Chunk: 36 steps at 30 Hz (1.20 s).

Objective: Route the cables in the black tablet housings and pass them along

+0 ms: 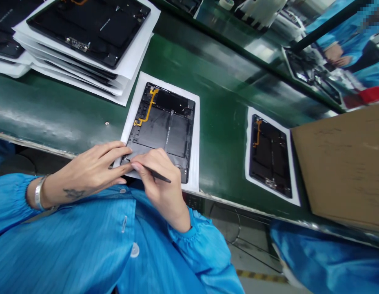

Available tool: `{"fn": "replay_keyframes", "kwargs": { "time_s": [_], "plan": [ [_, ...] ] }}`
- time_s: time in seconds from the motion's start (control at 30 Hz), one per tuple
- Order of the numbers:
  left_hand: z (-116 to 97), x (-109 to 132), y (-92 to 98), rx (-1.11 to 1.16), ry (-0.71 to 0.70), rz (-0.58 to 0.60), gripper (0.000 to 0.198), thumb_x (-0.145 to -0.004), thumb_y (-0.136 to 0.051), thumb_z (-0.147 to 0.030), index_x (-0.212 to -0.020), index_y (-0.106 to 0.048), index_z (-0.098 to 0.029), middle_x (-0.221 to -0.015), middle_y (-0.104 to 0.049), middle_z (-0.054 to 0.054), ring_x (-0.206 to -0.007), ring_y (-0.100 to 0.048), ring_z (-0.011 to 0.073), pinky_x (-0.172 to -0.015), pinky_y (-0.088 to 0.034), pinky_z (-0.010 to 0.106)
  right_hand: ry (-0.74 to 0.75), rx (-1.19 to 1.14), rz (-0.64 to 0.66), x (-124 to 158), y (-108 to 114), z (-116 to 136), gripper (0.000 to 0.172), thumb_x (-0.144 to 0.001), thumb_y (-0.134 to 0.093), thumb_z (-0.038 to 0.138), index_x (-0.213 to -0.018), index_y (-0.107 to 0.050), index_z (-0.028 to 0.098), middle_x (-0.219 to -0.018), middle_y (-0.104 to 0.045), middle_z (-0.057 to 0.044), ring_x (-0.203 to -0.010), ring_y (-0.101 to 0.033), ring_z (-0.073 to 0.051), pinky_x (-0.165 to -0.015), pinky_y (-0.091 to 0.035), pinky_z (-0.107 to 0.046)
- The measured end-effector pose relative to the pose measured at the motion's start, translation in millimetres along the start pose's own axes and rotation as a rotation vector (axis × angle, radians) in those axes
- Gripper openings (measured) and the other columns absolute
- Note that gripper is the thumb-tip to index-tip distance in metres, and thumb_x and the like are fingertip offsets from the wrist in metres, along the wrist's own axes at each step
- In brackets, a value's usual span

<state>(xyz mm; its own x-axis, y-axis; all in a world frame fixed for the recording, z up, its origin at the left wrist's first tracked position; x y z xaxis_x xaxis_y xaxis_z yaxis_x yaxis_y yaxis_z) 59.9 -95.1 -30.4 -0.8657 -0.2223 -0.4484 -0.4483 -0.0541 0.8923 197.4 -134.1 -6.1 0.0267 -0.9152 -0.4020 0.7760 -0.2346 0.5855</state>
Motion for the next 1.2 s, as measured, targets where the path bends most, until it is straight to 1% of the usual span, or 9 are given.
{"fn": "replay_keyframes", "kwargs": {
  "time_s": [0.17, 0.33, 0.5, 0.63, 0.7, 0.9, 1.0, 1.13, 1.2],
  "plan": [
    [3, 10, 6.6, 0.028, -0.096, -0.139, 0.026, -0.097, -0.06, -0.024, -0.118, -0.064, -0.009, -0.123, -0.071, 0.017, -0.118, -0.067, 0.0329, -0.092, -0.063, 0.044, 0.046, 0.012, 0.069, -5, -2, 2, 0.014, -0.096, -0.059, 0.015, -0.091, -0.071, 0.019, -0.086, -0.074, -0.003, -0.08, -0.065, -0.017, -0.075, -0.052, -0.034],
    [5, 14, 7.7, 0.031, -0.083, -0.183, 0.016, -0.095, -0.06, -0.016, -0.109, -0.066, -0.011, -0.122, -0.073, 0.012, -0.117, -0.069, 0.0293, -0.09, -0.064, 0.039, 0.019, 0.014, 0.084, 0, 13, -6, 0.013, -0.097, -0.06, 0.019, -0.091, -0.072, 0.019, -0.086, -0.074, -0.005, -0.081, -0.067, -0.017, -0.074, -0.054, -0.034],
    [3, 4, 11.9, 0.063, -0.053, -0.185, 0.013, -0.093, -0.063, -0.013, -0.105, -0.067, -0.009, -0.115, -0.076, 0.011, -0.108, -0.072, 0.0289, -0.084, -0.064, 0.04, -0.023, 0.063, 0.007, 18, 35, -15, 0.013, -0.095, -0.062, 0.013, -0.091, -0.072, 0.02, -0.085, -0.075, -0.004, -0.079, -0.068, -0.017, -0.073, -0.054, -0.034],
    [0, -7, 16.4, -0.012, -0.061, -0.181, 0.006, -0.094, -0.062, -0.015, -0.093, -0.067, -0.013, -0.106, -0.077, 0.008, -0.1, -0.072, 0.027, -0.077, -0.059, 0.04, -0.025, 0.058, -0.051, 27, 34, -15, 0.014, -0.094, -0.061, 0.011, -0.093, -0.072, 0.019, -0.084, -0.074, -0.003, -0.081, -0.067, -0.017, -0.075, -0.054, -0.034],
    [-1, -12, 16.2, -0.064, -0.063, -0.164, 0.007, -0.094, -0.061, -0.015, -0.089, -0.067, -0.015, -0.102, -0.077, 0.007, -0.099, -0.071, 0.0266, -0.076, -0.057, 0.039, -0.035, 0.047, -0.096, 29, 33, -15, 0.015, -0.095, -0.059, 0.011, -0.094, -0.072, 0.019, -0.084, -0.073, -0.003, -0.082, -0.066, -0.018, -0.076, -0.055, -0.035],
    [-6, -23, 7.6, -0.049, -0.101, -0.109, 0.013, -0.095, -0.059, -0.015, -0.104, -0.069, -0.014, -0.1, -0.075, 0.006, -0.097, -0.068, 0.0246, -0.079, -0.055, 0.036, 0.027, 0.086, -0.093, 29, 31, -11, 0.015, -0.094, -0.059, 0.008, -0.096, -0.07, 0.019, -0.086, -0.073, -0.003, -0.083, -0.066, -0.017, -0.076, -0.055, -0.034],
    [-10, -25, 3.0, -0.046, -0.127, -0.089, 0.017, -0.097, -0.056, -0.017, -0.108, -0.068, -0.012, -0.098, -0.073, 0.009, -0.093, -0.068, 0.0247, -0.076, -0.055, 0.036, 0.152, 0.257, -0.02, 33, 24, 2, 0.012, -0.095, -0.059, 0.011, -0.101, -0.068, 0.016, -0.087, -0.073, -0.006, -0.086, -0.066, -0.019, -0.081, -0.057, -0.035],
    [-12, -25, 1.1, -0.052, -0.133, -0.081, 0.02, -0.098, -0.054, -0.019, -0.109, -0.068, -0.01, -0.098, -0.073, 0.011, -0.093, -0.067, 0.0271, -0.073, -0.055, 0.037, 0.395, 0.695, 0.131, 43, 7, 22, 0.012, -0.094, -0.061, 0.014, -0.102, -0.069, 0.01, -0.085, -0.073, -0.008, -0.088, -0.065, -0.022, -0.091, -0.058, -0.038],
    [-11, -24, 0.9, -0.024, -0.122, -0.08, 0.019, -0.097, -0.056, -0.018, -0.11, -0.068, -0.01, -0.098, -0.073, 0.011, -0.093, -0.068, 0.0275, -0.073, -0.056, 0.038, 0.419, 0.735, 0.16, 45, 6, 24, 0.012, -0.095, -0.06, 0.015, -0.102, -0.069, 0.012, -0.085, -0.073, -0.007, -0.09, -0.066, -0.021, -0.09, -0.059, -0.037]
  ]
}}
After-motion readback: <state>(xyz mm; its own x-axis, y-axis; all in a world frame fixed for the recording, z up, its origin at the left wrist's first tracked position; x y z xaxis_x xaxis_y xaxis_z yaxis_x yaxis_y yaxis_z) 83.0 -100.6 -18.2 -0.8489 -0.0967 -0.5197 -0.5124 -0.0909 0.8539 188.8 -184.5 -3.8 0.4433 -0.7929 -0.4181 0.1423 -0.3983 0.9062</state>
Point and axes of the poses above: each hand's wrist, its own x-axis away from the middle knuckle, its own y-axis out of the back of the hand, z = x × y, the point moved 6 cm from there along -x, towards the middle knuckle
